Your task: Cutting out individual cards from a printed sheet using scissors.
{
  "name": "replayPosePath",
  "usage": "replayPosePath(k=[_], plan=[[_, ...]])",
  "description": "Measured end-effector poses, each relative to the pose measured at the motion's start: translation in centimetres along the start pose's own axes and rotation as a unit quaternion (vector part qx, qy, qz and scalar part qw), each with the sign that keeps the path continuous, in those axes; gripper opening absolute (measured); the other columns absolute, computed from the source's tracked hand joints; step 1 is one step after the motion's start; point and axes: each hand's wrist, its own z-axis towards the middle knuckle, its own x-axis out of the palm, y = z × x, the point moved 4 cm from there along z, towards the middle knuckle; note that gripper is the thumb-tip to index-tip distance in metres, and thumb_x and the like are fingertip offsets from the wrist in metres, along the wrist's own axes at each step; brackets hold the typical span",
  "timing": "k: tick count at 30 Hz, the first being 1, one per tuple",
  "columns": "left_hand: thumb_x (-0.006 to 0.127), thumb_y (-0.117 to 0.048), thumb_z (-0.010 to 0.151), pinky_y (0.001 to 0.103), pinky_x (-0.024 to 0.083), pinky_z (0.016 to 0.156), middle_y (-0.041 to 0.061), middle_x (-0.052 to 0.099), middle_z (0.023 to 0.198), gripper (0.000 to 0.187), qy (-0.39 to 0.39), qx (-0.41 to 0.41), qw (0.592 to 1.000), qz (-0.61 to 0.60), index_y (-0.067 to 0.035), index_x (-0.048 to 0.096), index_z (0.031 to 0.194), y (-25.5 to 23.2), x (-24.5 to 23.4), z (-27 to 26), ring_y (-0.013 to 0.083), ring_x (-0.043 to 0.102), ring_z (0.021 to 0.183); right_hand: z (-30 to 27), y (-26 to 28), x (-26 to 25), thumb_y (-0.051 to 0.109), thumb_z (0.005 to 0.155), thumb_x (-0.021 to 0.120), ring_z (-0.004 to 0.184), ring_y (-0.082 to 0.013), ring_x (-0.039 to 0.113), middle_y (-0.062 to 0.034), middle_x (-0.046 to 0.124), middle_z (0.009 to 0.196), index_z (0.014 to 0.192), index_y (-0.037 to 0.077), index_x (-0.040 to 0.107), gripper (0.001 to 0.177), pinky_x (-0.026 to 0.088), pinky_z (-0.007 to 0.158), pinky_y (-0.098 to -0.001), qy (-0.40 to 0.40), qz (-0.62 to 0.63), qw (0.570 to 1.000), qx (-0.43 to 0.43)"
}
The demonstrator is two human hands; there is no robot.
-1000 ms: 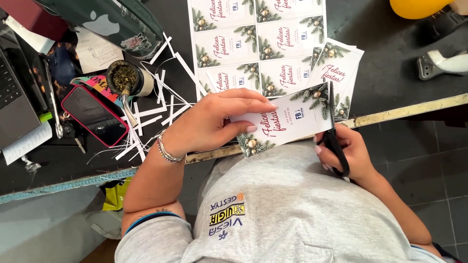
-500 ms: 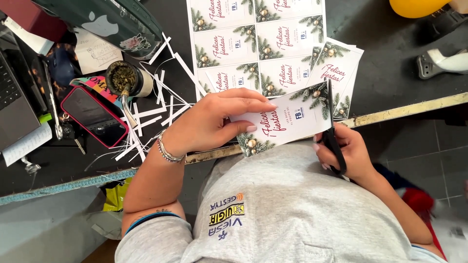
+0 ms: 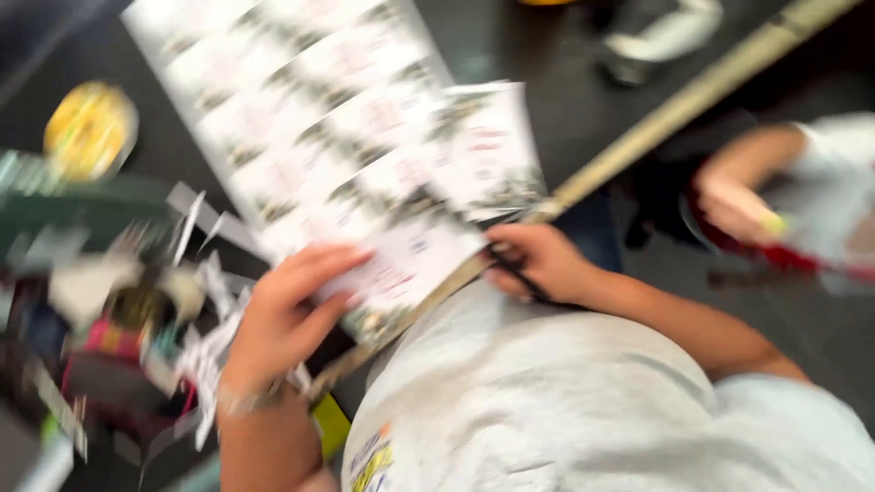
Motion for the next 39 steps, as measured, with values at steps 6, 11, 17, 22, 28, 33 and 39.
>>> replayPosePath(k=[6, 11, 17, 22, 28, 33, 39], plan=[[0.073, -0.011, 0.084, 0.025, 0.054, 0.084, 0.012, 0.071, 0.123, 0.034, 0.010, -0.114, 0.991, 0.066, -0.008, 0.073, 0.118, 0.4, 0.2, -0.1, 0.0189, 0.068, 0.111, -1.0, 3.5, 1.7, 0.008, 0.090, 0.068, 0.050, -0.0017, 0.054, 0.0054, 0.064, 0.057, 0.099, 0.009, 0.066, 0.010, 0.047, 0.055, -0.0188, 0.040, -0.092, 0.995, -0.021], [0.073, -0.012, 0.083, 0.026, 0.048, 0.077, 0.009, 0.068, 0.115, 0.039, -0.015, -0.171, 0.985, 0.029, -0.007, 0.070, 0.122, 0.7, 1.2, 1.1, 0.0169, 0.062, 0.084, -1.5, 4.9, 1.4, 0.010, 0.091, 0.069, 0.049, -0.0057, 0.057, 0.0023, 0.065, 0.058, 0.099, 0.008, 0.066, 0.009, 0.051, 0.057, -0.0209, 0.016, -0.060, 0.998, 0.010], [0.072, -0.003, 0.078, 0.021, 0.056, 0.060, 0.003, 0.058, 0.097, 0.090, -0.189, -0.189, 0.910, -0.317, -0.007, 0.032, 0.158, 5.2, 4.7, 0.1, 0.0101, 0.064, 0.071, -1.2, 3.6, 0.8, 0.012, 0.092, 0.070, 0.052, -0.0032, 0.051, 0.0026, 0.059, 0.064, 0.096, 0.008, 0.064, 0.008, 0.043, 0.054, -0.0200, -0.049, -0.048, 0.996, -0.058], [0.076, -0.004, 0.082, 0.031, 0.062, 0.062, 0.027, 0.067, 0.116, 0.055, -0.219, -0.185, 0.863, -0.415, 0.002, 0.048, 0.128, 9.3, 8.6, -2.6, 0.0362, 0.073, 0.086, -1.1, 1.5, 0.0, 0.010, 0.091, 0.072, 0.062, -0.0004, 0.047, 0.0056, 0.063, 0.081, 0.097, 0.005, 0.067, 0.009, 0.041, 0.059, -0.0205, -0.074, -0.110, 0.985, -0.108], [0.071, 0.002, 0.087, 0.032, 0.063, 0.048, 0.018, 0.068, 0.076, 0.021, -0.287, -0.211, 0.862, -0.360, 0.001, 0.052, 0.094, 8.2, 10.2, -2.7, 0.0303, 0.075, 0.062, -0.9, -0.9, -1.5, 0.007, 0.074, 0.085, 0.056, -0.0164, 0.068, -0.0136, 0.074, 0.065, 0.110, 0.001, 0.071, 0.039, 0.055, 0.052, -0.0298, -0.089, -0.090, 0.988, -0.082], [0.078, -0.002, 0.084, 0.027, 0.058, 0.040, 0.018, 0.071, 0.061, 0.015, -0.239, -0.196, 0.897, -0.315, 0.005, 0.066, 0.089, 2.7, 9.5, -0.5, 0.0200, 0.070, 0.045, -1.6, 3.1, -0.7, -0.004, 0.078, 0.076, 0.033, -0.0206, 0.065, -0.0158, 0.066, 0.047, 0.104, -0.008, 0.066, 0.029, 0.055, 0.037, -0.0301, -0.084, -0.036, 0.992, -0.086], [0.078, -0.013, 0.088, 0.023, 0.053, 0.044, 0.011, 0.070, 0.056, 0.020, -0.226, -0.176, 0.938, -0.196, -0.001, 0.066, 0.078, 0.9, 8.5, -0.7, 0.0124, 0.065, 0.041, -1.3, 4.6, -0.2, -0.007, 0.080, 0.071, 0.031, -0.0187, 0.061, -0.0137, 0.060, 0.045, 0.091, -0.007, 0.061, 0.015, 0.056, 0.035, -0.0320, -0.080, -0.015, 0.990, -0.118]])
